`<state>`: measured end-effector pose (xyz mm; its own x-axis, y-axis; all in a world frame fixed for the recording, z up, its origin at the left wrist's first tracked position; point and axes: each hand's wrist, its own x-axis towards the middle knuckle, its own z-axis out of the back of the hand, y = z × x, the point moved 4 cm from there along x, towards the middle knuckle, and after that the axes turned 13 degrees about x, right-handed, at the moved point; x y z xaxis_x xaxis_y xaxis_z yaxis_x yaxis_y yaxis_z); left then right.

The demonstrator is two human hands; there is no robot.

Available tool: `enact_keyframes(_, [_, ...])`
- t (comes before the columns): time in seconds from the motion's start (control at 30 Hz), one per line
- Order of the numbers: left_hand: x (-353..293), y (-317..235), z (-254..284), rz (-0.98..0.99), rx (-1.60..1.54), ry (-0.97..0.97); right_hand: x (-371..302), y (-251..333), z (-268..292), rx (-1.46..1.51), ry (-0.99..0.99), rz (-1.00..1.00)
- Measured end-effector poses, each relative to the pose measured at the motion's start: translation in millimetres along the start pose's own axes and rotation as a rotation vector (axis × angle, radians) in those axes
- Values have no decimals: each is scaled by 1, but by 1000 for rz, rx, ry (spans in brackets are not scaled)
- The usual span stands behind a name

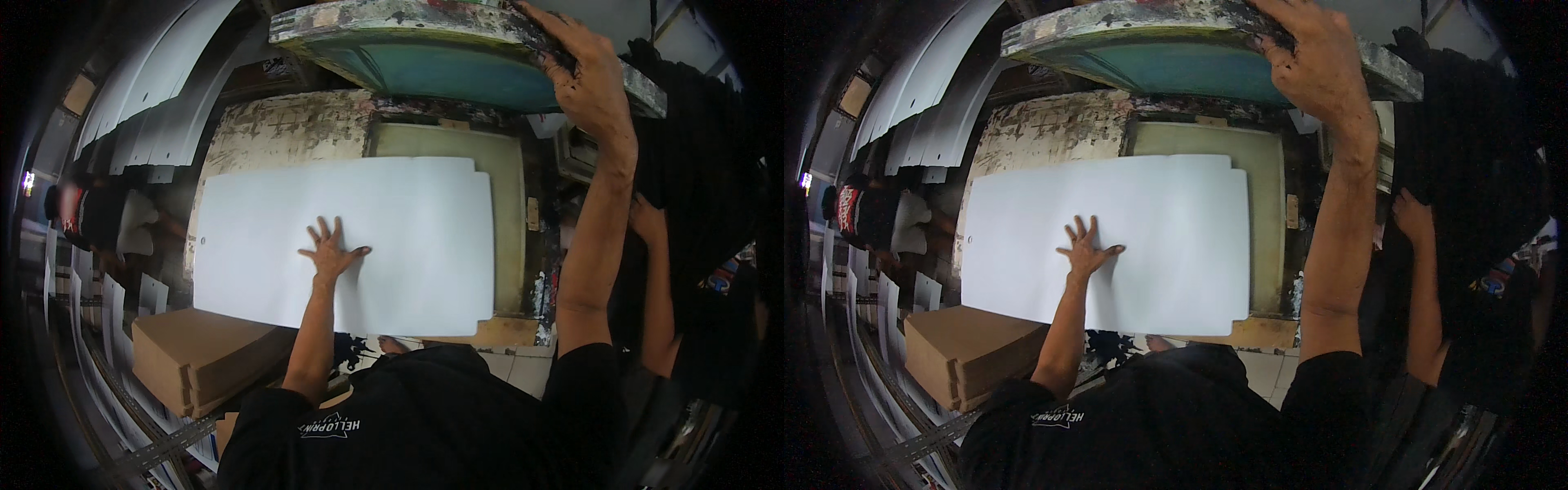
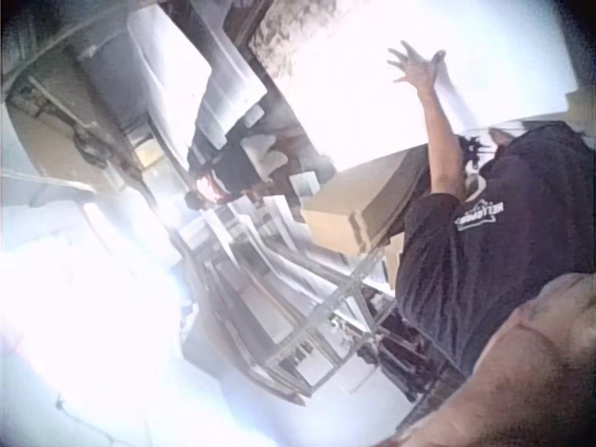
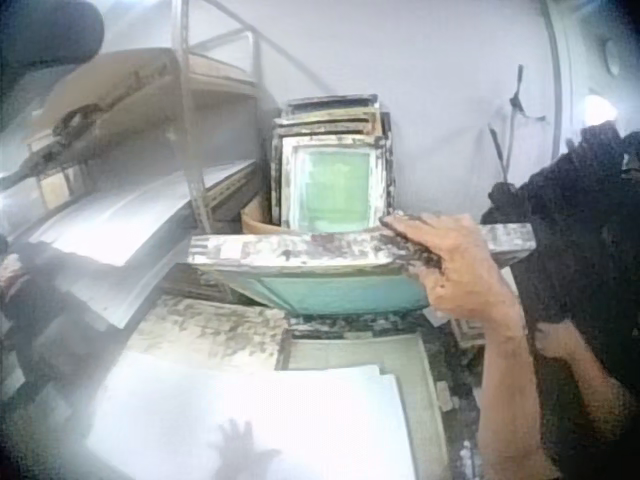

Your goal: The person performs screen printing on white rectangular boards. They place a board on the table, align a screen frame, pull a squeegee across the mesh to apply blue ink, and lift the frame to reveal the printed design. The person then removes the printed board and repeats the process with a new board.

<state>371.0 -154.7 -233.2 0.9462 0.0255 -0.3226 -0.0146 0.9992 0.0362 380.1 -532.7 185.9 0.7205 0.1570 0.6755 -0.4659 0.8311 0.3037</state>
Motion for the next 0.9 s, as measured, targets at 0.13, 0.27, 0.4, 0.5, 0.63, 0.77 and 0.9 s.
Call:
enact_keyframes(0.13, [37, -61, 4, -154, -14, -61, 7, -2, 3, 36, 10, -101])
enact_keyframes(0.27, [68, -96, 16, -215, 33, -63, 6, 5, -5, -13, -45, -26])
enact_keyframes(0.4, [80, -115, 23, -172, 42, -46, 8, -11, -4, 10, -35, 33])
enact_keyframes(0.5, [81, -117, 24, -166, 36, -41, 7, -19, -3, 13, -30, 66])
enact_keyframes(0.63, [87, -120, 21, -142, 35, -51, 7, -2, -2, -28, -37, 2])
enact_keyframes(0.77, [86, -126, 30, -142, 51, -8, 6, 0, 1, -32, -50, 24])
enact_keyframes(0.9, [90, -124, 23, -155, 41, -68, 6, -6, 0, -1, -35, 45])
